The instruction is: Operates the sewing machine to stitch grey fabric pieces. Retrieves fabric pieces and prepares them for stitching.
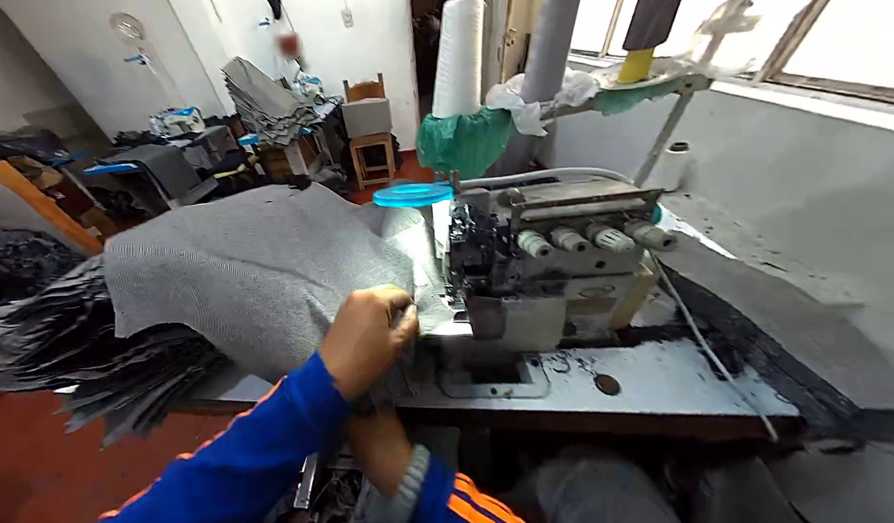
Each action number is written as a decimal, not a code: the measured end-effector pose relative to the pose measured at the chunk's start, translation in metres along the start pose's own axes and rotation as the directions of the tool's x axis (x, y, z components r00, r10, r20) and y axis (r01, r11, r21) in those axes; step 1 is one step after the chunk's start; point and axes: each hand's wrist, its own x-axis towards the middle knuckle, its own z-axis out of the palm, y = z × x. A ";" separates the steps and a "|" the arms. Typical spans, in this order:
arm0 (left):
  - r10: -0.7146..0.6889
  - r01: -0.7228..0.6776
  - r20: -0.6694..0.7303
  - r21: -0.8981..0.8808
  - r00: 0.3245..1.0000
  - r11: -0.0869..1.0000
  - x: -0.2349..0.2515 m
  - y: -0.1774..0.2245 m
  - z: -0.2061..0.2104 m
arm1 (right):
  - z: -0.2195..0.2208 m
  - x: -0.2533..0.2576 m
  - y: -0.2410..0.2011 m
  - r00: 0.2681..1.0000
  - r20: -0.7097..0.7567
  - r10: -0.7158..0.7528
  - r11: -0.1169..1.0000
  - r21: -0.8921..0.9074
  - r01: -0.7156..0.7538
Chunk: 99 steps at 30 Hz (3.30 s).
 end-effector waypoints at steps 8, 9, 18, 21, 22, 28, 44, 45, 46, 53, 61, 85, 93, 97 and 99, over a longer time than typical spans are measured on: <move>0.303 -0.275 -0.139 0.187 0.943 0.943 -0.059 -0.052 0.053 | -0.117 -0.076 0.051 0.991 -0.044 -0.129 0.968 -0.224 0.116; 0.304 -0.270 -0.149 0.213 0.941 0.939 -0.056 -0.052 0.054 | -0.157 -0.086 0.043 0.954 -0.137 -0.266 0.861 -0.479 0.172; 0.337 -0.294 -0.224 0.203 0.914 0.934 0.021 -0.041 0.063 | -0.364 -0.138 -0.039 0.726 -0.547 -0.417 0.178 -0.833 -0.525; 0.356 -0.308 -0.224 0.223 0.907 0.925 0.018 -0.047 0.066 | -0.365 -0.137 -0.043 0.766 -0.526 -0.369 0.191 -0.849 -0.492; 0.358 -0.311 -0.220 0.222 0.907 0.924 0.018 -0.048 0.065 | -0.369 -0.138 -0.047 0.789 -0.510 -0.342 0.222 -0.860 -0.460; 0.387 -0.392 -0.074 -0.074 0.919 0.917 0.029 -0.057 0.042 | -0.363 -0.140 -0.085 0.732 -0.403 -0.549 0.075 -0.896 -0.437; 0.256 -0.333 -0.215 -0.532 0.942 0.778 -0.007 -0.014 0.003 | -0.082 0.001 -0.029 0.642 -0.444 -0.625 0.725 -0.027 0.688; 0.237 -0.309 -0.199 -0.536 0.951 0.786 -0.007 -0.015 0.000 | -0.081 0.001 -0.029 0.654 -0.447 -0.611 0.734 -0.011 0.679; 0.229 -0.293 -0.185 -0.531 0.956 0.795 -0.007 -0.015 -0.002 | -0.081 0.002 -0.027 0.659 -0.442 -0.608 0.737 -0.007 0.676; 0.177 -0.237 -0.209 -0.311 0.962 0.920 0.011 -0.031 0.026 | -0.077 -0.020 0.039 0.901 0.005 -0.433 0.881 -0.207 0.425; 0.391 -0.291 -0.256 0.354 0.884 0.889 -0.030 0.008 0.066 | -0.085 -0.038 0.060 0.801 -0.065 -0.595 0.735 -0.448 0.509; 0.677 -0.626 -0.029 0.355 0.735 0.694 -0.039 -0.019 0.052 | -0.105 0.014 0.026 0.550 -0.201 -0.811 0.508 -0.709 0.490; 0.652 -0.637 -0.038 0.178 0.757 0.750 0.000 -0.026 0.035 | -0.112 0.024 0.021 0.494 -0.165 -0.854 0.430 -0.758 0.491; 0.589 -0.579 -0.100 0.112 0.802 0.808 -0.013 -0.034 0.048 | -0.116 0.014 0.056 0.485 -0.178 -0.856 0.435 -0.754 0.492; 0.470 -0.429 -0.248 0.201 0.847 0.880 -0.033 -0.051 0.063 | -0.126 0.012 0.071 0.458 -0.149 -0.876 0.365 -0.826 0.430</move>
